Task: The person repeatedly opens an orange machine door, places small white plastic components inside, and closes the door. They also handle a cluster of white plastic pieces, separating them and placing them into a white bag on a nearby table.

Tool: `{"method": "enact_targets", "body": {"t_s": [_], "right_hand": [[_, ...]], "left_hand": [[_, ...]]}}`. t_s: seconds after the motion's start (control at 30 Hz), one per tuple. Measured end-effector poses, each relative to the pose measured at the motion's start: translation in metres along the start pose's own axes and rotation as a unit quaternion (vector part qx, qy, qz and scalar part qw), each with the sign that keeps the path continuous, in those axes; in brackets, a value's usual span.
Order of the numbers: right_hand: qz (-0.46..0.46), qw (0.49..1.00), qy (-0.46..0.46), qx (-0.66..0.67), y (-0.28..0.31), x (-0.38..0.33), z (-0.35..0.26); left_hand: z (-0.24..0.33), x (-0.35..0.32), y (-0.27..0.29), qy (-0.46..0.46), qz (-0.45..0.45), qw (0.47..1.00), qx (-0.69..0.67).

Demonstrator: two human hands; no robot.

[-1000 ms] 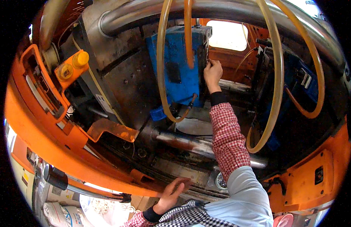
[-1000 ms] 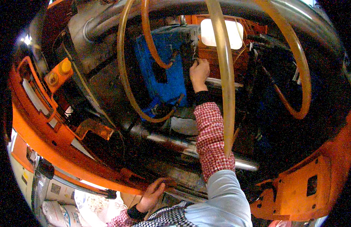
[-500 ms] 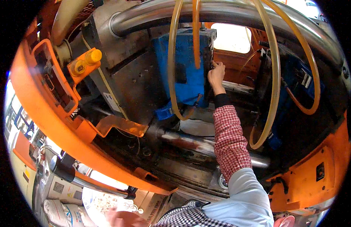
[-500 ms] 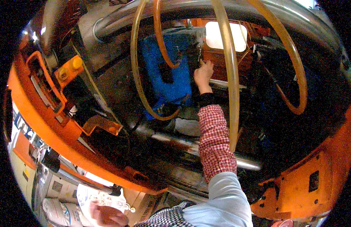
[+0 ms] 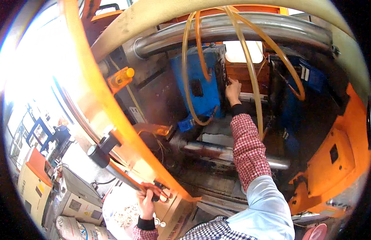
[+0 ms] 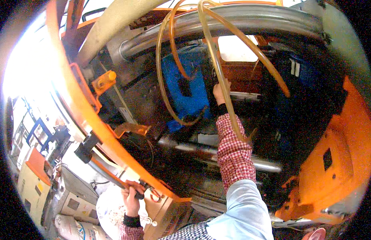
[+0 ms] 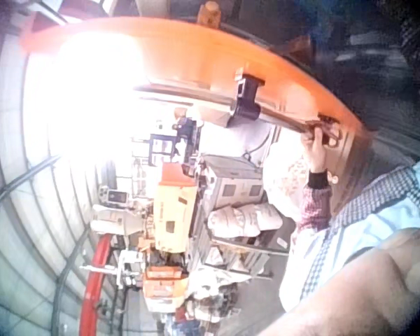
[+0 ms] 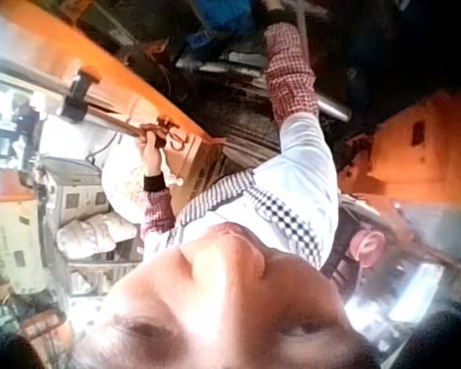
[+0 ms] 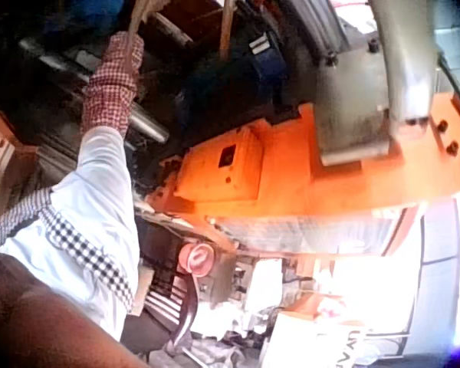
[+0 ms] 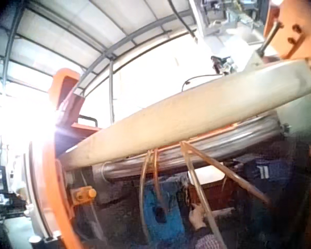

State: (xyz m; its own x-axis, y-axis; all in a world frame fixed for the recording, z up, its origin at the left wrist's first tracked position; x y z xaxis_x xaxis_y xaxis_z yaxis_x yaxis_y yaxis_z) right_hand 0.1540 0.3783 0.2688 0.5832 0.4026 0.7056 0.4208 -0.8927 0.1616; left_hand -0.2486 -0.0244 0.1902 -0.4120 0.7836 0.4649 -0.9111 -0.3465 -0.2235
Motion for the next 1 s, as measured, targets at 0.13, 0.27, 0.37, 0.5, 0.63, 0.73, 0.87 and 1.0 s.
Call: {"method": "enact_targets", "body": {"t_s": [0.13, 0.27, 0.37, 0.5, 0.63, 0.73, 0.87, 1.0], "right_hand": [[0.046, 0.979, 0.109, 0.164, 0.103, -0.071, -0.042], [-0.028, 0.934, 0.247, 0.256, 0.277, -0.227, -0.115], [-0.183, 0.939, 0.239, 0.167, 0.344, -0.337, -0.055], [-0.289, 0.948, 0.13, 0.029, 0.389, -0.426, 0.002], [-0.269, 0.96, 0.082, -0.011, 0.396, -0.472, 0.012], [-0.273, 0.952, 0.132, 0.039, 0.388, -0.486, 0.001], [-0.262, 0.949, 0.138, 0.106, 0.388, -0.486, -0.006], [-0.35, 0.93, 0.1, 0.039, 0.387, -0.492, 0.015]], "left_hand": [[0.003, -0.009, -0.015, 0.054, -0.022, 0.998, 0.022], [0.013, -0.033, -0.024, 0.067, -0.095, 0.993, -0.022], [0.02, -0.059, -0.067, 0.051, -0.215, 0.975, -0.036], [0.035, -0.103, -0.125, 0.017, -0.405, 0.914, 0.004], [0.041, -0.15, -0.173, 0.039, -0.503, 0.863, -0.003], [0.042, -0.19, -0.22, -0.038, -0.533, 0.845, -0.009], [0.055, -0.233, -0.263, -0.04, -0.555, 0.829, -0.067], [0.071, -0.266, -0.296, -0.092, -0.548, 0.822, -0.125]]}}
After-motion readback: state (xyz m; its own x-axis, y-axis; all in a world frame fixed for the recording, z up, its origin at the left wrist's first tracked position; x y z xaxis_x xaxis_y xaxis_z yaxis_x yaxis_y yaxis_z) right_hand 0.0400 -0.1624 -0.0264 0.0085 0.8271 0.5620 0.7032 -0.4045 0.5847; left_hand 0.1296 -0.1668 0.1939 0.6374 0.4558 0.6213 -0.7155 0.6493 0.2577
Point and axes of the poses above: each hand's wrist, its own x-axis towards the middle knuckle, its own y-axis out of the back of the hand, z = x × y, the point moved 8 cm from there along x, towards the middle knuckle, and after that the axes turned 13 degrees about z, right-handed, at the moved point
